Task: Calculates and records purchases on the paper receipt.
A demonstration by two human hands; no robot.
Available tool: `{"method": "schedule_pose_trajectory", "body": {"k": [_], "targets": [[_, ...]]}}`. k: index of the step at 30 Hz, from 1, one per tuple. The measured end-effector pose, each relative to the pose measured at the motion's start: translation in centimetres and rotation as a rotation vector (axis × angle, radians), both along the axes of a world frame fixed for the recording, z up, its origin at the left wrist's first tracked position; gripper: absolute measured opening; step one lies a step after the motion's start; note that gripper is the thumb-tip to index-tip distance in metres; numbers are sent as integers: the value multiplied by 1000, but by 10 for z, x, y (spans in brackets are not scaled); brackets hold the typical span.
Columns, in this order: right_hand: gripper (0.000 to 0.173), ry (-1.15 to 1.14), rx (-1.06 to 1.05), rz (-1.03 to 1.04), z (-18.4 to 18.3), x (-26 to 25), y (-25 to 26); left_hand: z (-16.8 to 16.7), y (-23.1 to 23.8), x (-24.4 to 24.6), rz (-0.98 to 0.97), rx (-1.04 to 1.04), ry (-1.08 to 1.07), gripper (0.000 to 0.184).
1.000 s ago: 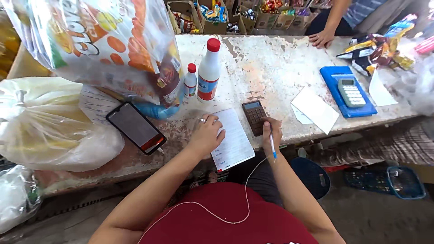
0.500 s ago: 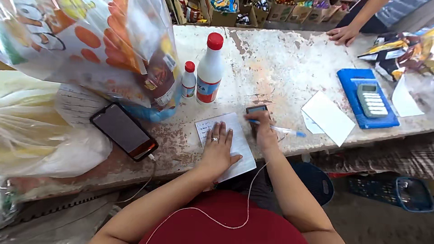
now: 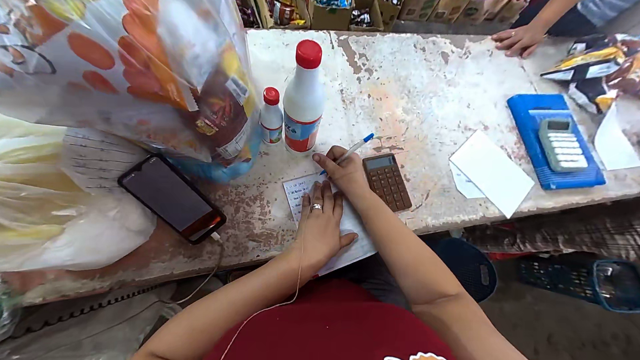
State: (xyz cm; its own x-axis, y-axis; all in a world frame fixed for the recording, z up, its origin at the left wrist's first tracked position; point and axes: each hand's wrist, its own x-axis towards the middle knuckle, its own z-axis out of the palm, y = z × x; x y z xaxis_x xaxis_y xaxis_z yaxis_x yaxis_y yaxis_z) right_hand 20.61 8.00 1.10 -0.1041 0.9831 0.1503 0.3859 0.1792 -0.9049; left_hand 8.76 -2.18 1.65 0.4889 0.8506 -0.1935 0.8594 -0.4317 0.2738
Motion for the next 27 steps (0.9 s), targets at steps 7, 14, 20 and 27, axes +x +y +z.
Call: {"method": "schedule_pose_trajectory", "body": {"k": [7,14,20,27], "targets": [[25,125,73,102,-5,11,-1,-5,2,6,-6,120,-40,103],[37,53,115,-25,-10,7,1,-6,2,9,-2,136,-31,101],[33,-25,78,-56,-8,3,0,-5,3,10,-23,182,13,99],[34,-66,59,-59,-6,5,1,-8,3,10,-16,201,-22,99]]}}
